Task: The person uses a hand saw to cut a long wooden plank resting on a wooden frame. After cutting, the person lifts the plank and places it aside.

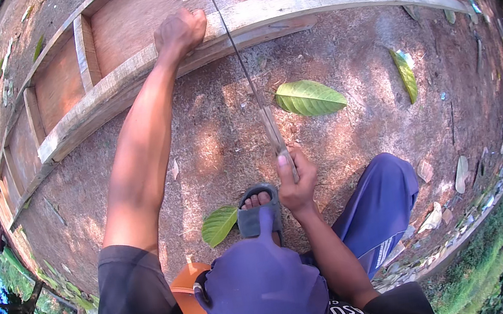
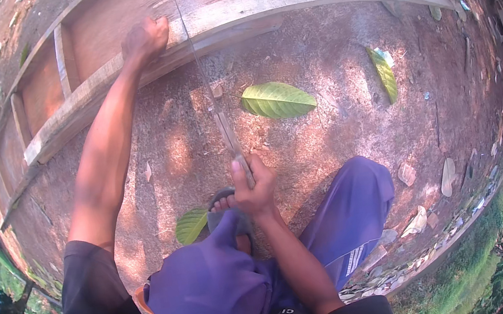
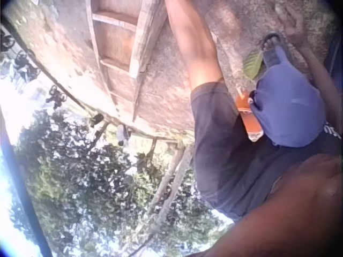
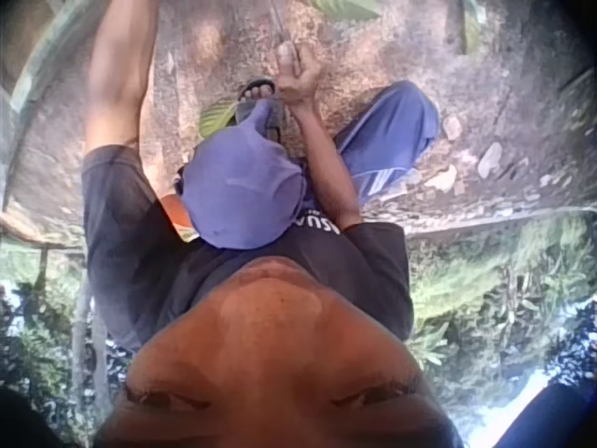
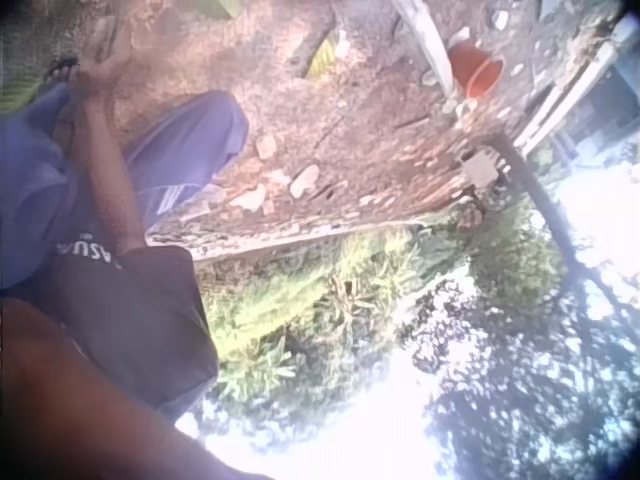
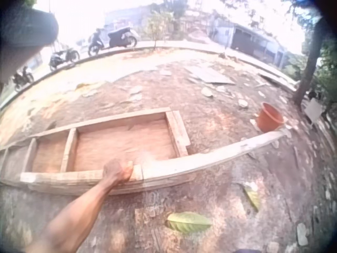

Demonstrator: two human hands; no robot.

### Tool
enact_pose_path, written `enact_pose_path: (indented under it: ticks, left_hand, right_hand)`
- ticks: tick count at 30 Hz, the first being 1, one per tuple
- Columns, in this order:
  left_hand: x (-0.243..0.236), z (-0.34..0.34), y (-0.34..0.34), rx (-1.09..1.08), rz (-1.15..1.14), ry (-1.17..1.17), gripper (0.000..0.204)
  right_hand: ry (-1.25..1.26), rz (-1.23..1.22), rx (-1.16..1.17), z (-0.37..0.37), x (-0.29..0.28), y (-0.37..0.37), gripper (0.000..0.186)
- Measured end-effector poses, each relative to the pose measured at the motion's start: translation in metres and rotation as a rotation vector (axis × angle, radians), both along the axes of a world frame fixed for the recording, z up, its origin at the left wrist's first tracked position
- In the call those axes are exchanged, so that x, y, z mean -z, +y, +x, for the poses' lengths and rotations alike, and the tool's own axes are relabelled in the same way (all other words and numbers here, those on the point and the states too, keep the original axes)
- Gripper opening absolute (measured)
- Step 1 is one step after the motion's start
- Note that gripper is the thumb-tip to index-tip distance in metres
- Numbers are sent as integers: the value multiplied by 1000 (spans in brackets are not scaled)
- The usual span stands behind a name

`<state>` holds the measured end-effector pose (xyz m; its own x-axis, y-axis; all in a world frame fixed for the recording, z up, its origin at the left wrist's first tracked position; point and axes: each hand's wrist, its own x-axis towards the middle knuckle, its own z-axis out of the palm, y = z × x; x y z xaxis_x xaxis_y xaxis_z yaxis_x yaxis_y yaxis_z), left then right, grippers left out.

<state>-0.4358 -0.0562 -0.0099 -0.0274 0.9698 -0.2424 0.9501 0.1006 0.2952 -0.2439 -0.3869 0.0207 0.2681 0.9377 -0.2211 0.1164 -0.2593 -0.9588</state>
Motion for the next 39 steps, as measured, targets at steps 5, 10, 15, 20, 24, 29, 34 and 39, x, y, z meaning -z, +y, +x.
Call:
enact_pose_path:
  ticks: [5, 10, 15, 20, 24, 29, 34, 39]
  left_hand:
    - [2, -8, -3, -6, 101, 54, 36]
    - [-14, 16, -2, 9, 90, 15, 37]
    - [-4, 1, -8, -6, 106, 26, 37]
    - [-12, -3, -6, -14, 42, 24, 40]
    - [-3, 11, -1, 54, 188, 9, 38]
    - [12, -12, -7, -2, 97, -35, 37]
    - [-10, 1, -4, 32, 127, 18, 37]
    - [-1, 6, 0, 61, 157, 70, 51]
  right_hand:
    - [-51, 33, -15, 8, -6, -76, 28]
    - [-23, 185, 60, -18, 30, 96, 31]
    - [-44, 41, -15, 6, 25, -17, 24]
    - [-10, 83, 33, 5, 32, -20, 22]
    - [11, 289, 77, -24, 66, 101, 26]
    - [-56, 141, -46, -6, 40, -15, 25]
    - [48, 70, 74, -2, 29, 6, 26]
    - [-10, 89, 45, -19, 5, 88, 29]
